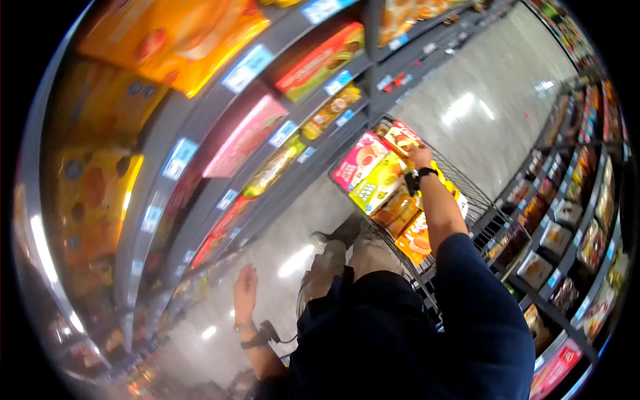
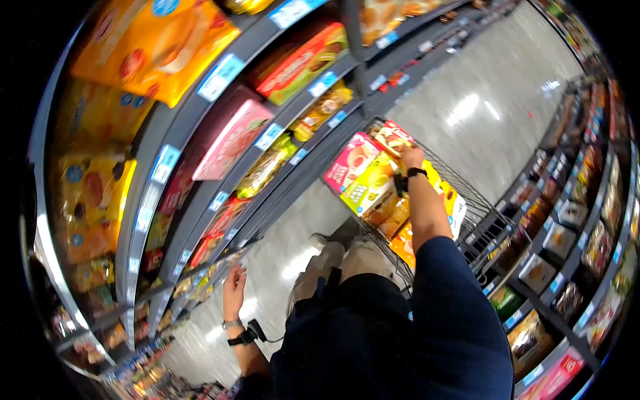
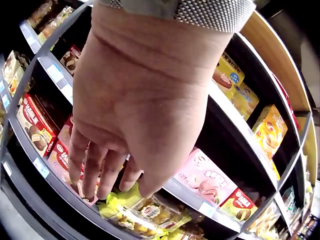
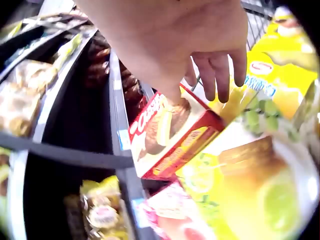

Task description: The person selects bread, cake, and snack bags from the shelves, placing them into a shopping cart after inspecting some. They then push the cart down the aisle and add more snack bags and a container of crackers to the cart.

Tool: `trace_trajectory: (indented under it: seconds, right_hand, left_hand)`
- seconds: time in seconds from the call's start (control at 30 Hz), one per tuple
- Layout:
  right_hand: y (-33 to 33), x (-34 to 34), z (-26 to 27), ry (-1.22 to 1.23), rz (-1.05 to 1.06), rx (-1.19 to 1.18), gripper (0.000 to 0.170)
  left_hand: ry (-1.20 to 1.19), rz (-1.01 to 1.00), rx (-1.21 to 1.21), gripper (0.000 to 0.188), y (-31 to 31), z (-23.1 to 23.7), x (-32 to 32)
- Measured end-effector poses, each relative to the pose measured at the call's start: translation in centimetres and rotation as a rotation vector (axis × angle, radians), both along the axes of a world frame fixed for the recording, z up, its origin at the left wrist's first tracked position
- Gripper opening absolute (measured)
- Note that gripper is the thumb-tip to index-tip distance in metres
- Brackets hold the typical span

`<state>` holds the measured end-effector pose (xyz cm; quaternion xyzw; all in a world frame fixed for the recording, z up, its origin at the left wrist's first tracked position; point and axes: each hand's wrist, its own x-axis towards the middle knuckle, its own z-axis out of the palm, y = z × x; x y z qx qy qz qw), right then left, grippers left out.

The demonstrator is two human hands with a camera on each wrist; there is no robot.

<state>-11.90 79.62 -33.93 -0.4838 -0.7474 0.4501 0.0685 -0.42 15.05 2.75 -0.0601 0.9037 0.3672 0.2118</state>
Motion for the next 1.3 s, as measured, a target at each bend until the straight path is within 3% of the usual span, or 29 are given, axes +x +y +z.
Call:
trace_trajectory:
  seconds: [0.03,0.1,0.17,0.23,0.33,0.43,0.47,0.57,0.7,0.83,0.87,0.9,0.93,0.97,1.0,1.03,1.1,1.13,1.17,1.23,1.3]
  right_hand:
    - [1.1,-0.4,-3.7,-0.063,0.007,-0.072,0.037]
    - [-1.4,0.5,2.4,0.092,-0.032,-0.320,0.061]
    - [-2.8,0.2,2.8,0.092,-0.069,-0.289,0.073]
    - [-5.1,0.5,5.9,0.090,-0.038,0.002,0.081]
    - [-8.3,0.7,9.9,0.142,-0.094,0.197,0.074]
    - [-11.9,-0.2,12.5,0.409,-0.006,0.486,0.053]
    - [-15.0,-0.3,17.5,0.576,0.006,0.270,0.046]
    - [-19.4,-2.3,18.4,0.758,0.191,0.059,0.030]
    - [-30.0,-4.9,25.6,0.909,0.369,-0.238,0.021]
    - [-39.2,-6.9,31.7,0.815,0.712,-0.186,0.028]
    - [-40.7,-7.2,33.3,0.817,0.706,-0.172,0.028]
    - [-41.8,-7.8,34.8,0.866,0.621,0.035,0.033]
    - [-42.4,-8.6,35.6,0.908,0.528,0.243,0.039]
    - [-42.4,-9.7,36.1,0.913,0.512,0.264,0.039]
    - [-41.7,-11.1,36.1,0.927,0.310,0.230,0.045]
    - [-40.7,-12.8,35.9,0.940,0.106,0.195,0.051]
    - [-36.6,-16.4,33.8,0.907,0.028,0.173,0.059]
    - [-34.4,-18.5,31.9,0.901,0.030,0.242,0.062]
    - [-32.7,-19.3,31.1,0.946,0.185,0.109,0.060]
    - [-33.5,-18.0,34.6,0.769,0.239,-0.428,0.051]
    - [-32.6,-17.9,35.0,0.692,0.336,-0.453,0.044]
  left_hand:
    - [-0.005,0.002,0.031,0.039,-0.2,0.0,-0.4]
    - [-0.018,-0.023,0.006,0.040,1.3,0.7,-1.4]
    - [-0.026,-0.004,0.051,0.040,2.4,1.6,-2.4]
    - [0.005,0.003,0.048,0.039,2.0,1.9,-3.3]
    - [0.073,-0.022,0.053,0.038,-0.4,1.0,-4.1]
    - [0.165,-0.002,0.042,0.037,-4.3,0.1,-5.3]
    - [0.208,0.020,0.029,0.036,-5.8,0.1,-5.7]
    - [0.322,0.032,-0.017,0.033,-9.5,1.9,-7.4]
    - [0.449,0.077,-0.003,0.032,-16.6,3.1,-10.2]
    - [0.690,0.185,0.004,0.030,-22.3,3.8,-14.0]
    - [0.622,0.207,0.029,0.030,-23.7,3.2,-15.2]
    - [0.625,0.195,0.041,0.030,-24.0,3.4,-15.9]
    - [0.629,0.153,0.049,0.031,-23.9,3.8,-16.6]
    - [0.639,0.109,0.059,0.031,-23.4,4.3,-17.4]
    - [0.610,0.109,0.073,0.034,-23.0,4.4,-18.1]
    - [0.730,0.021,0.125,0.036,-23.2,2.7,-19.4]
    - [0.647,-0.054,0.115,0.041,-21.2,1.0,-21.2]
    - [0.494,-0.057,0.184,0.046,-18.4,2.3,-21.2]
    - [0.328,-0.057,0.244,0.050,-14.8,3.9,-21.1]
    - [0.326,-0.291,0.177,0.063,-10.2,1.8,-23.5]
    - [0.602,-0.497,0.074,0.080,-5.8,-0.1,-25.6]
